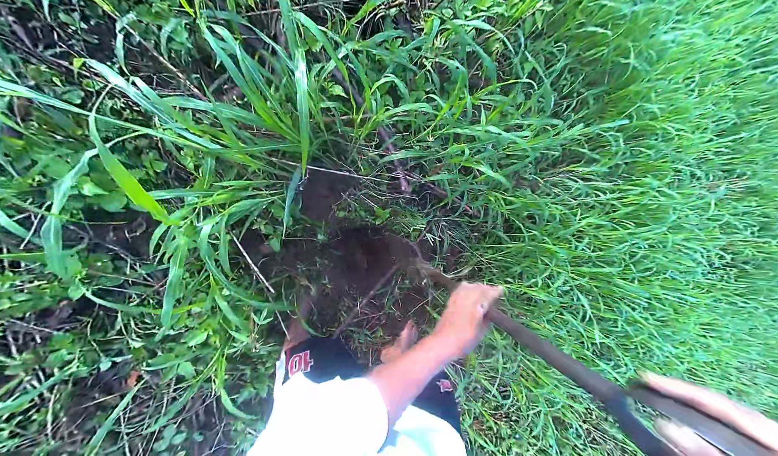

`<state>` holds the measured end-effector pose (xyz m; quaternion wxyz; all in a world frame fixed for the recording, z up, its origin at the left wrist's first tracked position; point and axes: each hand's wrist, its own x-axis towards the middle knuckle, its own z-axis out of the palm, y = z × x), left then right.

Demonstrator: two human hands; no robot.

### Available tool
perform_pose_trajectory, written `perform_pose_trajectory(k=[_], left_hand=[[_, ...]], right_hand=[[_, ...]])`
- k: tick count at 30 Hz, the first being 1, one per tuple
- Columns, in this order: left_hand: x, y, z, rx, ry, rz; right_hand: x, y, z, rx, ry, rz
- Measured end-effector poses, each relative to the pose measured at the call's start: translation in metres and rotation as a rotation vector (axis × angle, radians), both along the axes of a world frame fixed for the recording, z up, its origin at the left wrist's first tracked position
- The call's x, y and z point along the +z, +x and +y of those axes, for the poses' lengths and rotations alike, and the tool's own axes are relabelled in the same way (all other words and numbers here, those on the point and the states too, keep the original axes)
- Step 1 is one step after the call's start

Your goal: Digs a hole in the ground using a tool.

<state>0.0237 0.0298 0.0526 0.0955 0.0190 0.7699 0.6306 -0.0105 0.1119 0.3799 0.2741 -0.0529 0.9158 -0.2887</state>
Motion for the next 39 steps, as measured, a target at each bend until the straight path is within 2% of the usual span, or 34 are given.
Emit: perform_pose_trajectory(k=[2, 3, 4, 5, 7, 9, 11, 12, 14, 16, 18, 21, 23, 26, 28, 31, 33, 39], left_hand=[[-0.071, 0.008, -0.011, 0.01, -0.085, -0.327], [-0.097, 0.02, -0.015, 0.006, -0.12, -0.43], [-0.118, 0.028, -0.02, 0.002, -0.151, -0.483], [-0.132, 0.037, -0.025, -0.006, -0.174, -0.515], [-0.14, 0.078, -0.023, -0.091, -0.185, -0.59], [-0.144, 0.088, -0.029, -0.1, -0.192, -0.654], [-0.146, 0.097, -0.039, -0.109, -0.217, -0.679], [-0.147, 0.102, -0.043, -0.107, -0.233, -0.687], [-0.148, 0.109, -0.044, -0.077, -0.2, -0.734], [-0.151, 0.104, -0.041, 0.082, 0.014, -0.877], [-0.146, 0.095, -0.032, 0.355, 0.3, -1.107], [-0.134, 0.062, -0.021, 0.592, 0.584, -1.362], [-0.129, 0.042, -0.014, 0.688, 0.726, -1.48], [-0.125, 0.038, 0.0, 0.725, 0.812, -1.574], [-0.119, 0.039, 0.014, 0.664, 0.671, -1.584], [-0.118, 0.037, 0.024, 0.438, 0.285, -1.532], [-0.13, 0.032, 0.02, 0.263, 0.09, -1.505], [-0.204, 0.016, 0.027, -0.003, -0.241, -1.459]], right_hand=[[-0.165, -0.016, 0.002, 0.0, 0.074, 0.185], [-0.225, -0.027, 0.006, -0.022, 0.116, 0.244], [-0.255, -0.056, 0.006, -0.017, 0.179, 0.204], [-0.266, -0.095, 0.008, 0.004, 0.226, 0.138], [-0.273, -0.15, 0.045, -0.02, 0.333, 0.063], [-0.289, -0.202, 0.076, -0.039, 0.36, 0.124], [-0.299, -0.21, 0.07, -0.069, 0.316, 0.113], [-0.298, -0.195, 0.058, -0.091, 0.272, 0.068], [-0.287, -0.13, 0.036, -0.13, 0.183, -0.089], [-0.278, -0.051, 0.012, -0.151, 0.11, -0.261], [-0.277, 0.036, -0.01, -0.195, 0.027, -0.386], [-0.27, 0.131, -0.03, -0.379, -0.101, -0.414], [-0.24, 0.151, -0.037, -0.677, -0.235, -0.334], [-0.17, 0.141, -0.041, -1.14, -0.568, -0.318], [-0.142, 0.133, -0.037, -1.293, -0.727, -0.323], [-0.141, 0.127, -0.034, -1.462, -0.82, -0.312], [-0.16, 0.126, -0.035, -1.545, -0.851, -0.309], [-0.239, 0.125, -0.024, -1.728, -0.903, -0.246]])
